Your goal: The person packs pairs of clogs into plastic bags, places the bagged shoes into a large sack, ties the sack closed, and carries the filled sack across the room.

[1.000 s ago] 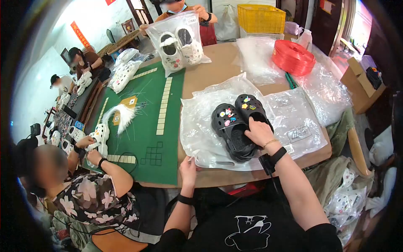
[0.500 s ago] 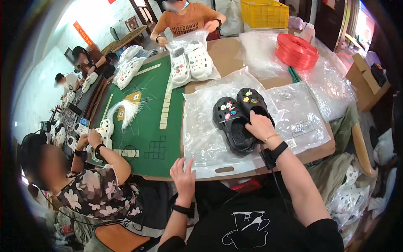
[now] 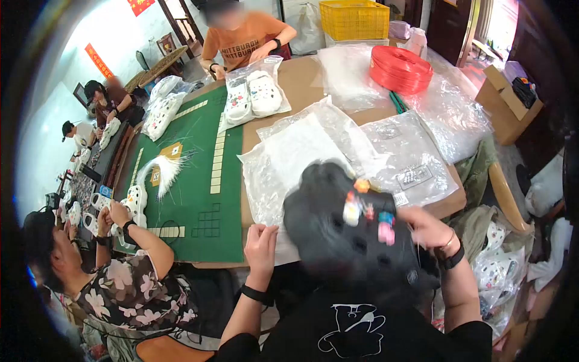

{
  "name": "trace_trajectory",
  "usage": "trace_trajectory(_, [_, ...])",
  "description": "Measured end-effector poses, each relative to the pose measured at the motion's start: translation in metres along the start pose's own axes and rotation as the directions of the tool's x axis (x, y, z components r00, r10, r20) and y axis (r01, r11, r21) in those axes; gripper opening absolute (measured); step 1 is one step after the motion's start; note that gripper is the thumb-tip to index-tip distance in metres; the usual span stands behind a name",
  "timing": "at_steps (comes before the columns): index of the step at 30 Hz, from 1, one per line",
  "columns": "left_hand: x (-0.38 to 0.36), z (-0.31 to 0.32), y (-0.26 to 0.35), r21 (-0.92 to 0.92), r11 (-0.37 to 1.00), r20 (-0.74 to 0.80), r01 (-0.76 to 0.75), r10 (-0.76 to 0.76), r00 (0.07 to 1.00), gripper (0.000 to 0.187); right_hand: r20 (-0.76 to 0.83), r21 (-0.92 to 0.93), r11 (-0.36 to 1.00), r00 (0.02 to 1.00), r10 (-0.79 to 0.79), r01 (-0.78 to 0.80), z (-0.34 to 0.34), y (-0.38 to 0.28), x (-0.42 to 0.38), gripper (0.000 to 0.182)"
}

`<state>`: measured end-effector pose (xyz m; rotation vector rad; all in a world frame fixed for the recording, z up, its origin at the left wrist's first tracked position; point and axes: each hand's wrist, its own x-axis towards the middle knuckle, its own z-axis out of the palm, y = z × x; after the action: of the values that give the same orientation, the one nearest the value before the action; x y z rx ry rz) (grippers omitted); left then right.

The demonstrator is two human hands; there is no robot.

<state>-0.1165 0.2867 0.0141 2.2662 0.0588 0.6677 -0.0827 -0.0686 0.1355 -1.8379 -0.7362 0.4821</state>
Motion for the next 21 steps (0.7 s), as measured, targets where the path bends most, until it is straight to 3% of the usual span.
trace_trajectory(1, [0.0,0.007,-0.01,0.067,0.985,-0.029,-0.158,0.16,0.987,0.012,0.103,-0.05,0.996,0.992,-0.073,0.079,0.003,0.002,-0.003,0.047])
trace_trajectory(3, [0.003,0.009,-0.012,-0.033,0.993,0.107,0.115,-0.111,0.988,0.012,0.388,-0.036,0.998,0.92,0.053,-0.042,0.005,-0.007,0.001,0.035])
trace_trajectory(4, [0.011,-0.003,0.021,0.149,0.968,0.058,-0.203,0.196,0.979,0.015,0.416,0.047,0.997,0.906,-0.074,0.06,0.013,-0.012,0.007,0.032])
trace_trajectory(5, [0.011,0.001,0.022,0.148,0.967,0.066,-0.207,0.199,0.978,0.015,0.496,0.064,0.998,0.868,-0.015,-0.019,0.016,-0.018,0.013,0.033])
trace_trajectory(7, [0.011,0.007,0.023,0.116,0.982,0.011,-0.149,0.149,0.989,0.016,0.529,0.069,0.998,0.848,-0.033,-0.005,0.023,-0.027,0.025,0.034])
trace_trajectory(11, [0.009,0.006,0.013,-0.037,0.996,0.002,-0.08,0.08,0.997,0.016,0.504,0.014,1.0,0.864,0.006,-0.015,0.024,-0.012,0.034,0.037])
trace_trajectory(15, [0.014,-0.005,0.018,0.015,0.993,-0.047,-0.121,0.121,0.991,0.016,0.419,-0.187,0.982,0.903,0.092,-0.014,0.02,0.001,0.035,0.036])
trace_trajectory(21, [0.012,-0.011,0.038,0.015,0.992,-0.021,-0.123,0.124,0.992,0.015,0.267,-0.294,0.956,0.959,0.095,-0.013,0.019,0.008,0.031,0.037])
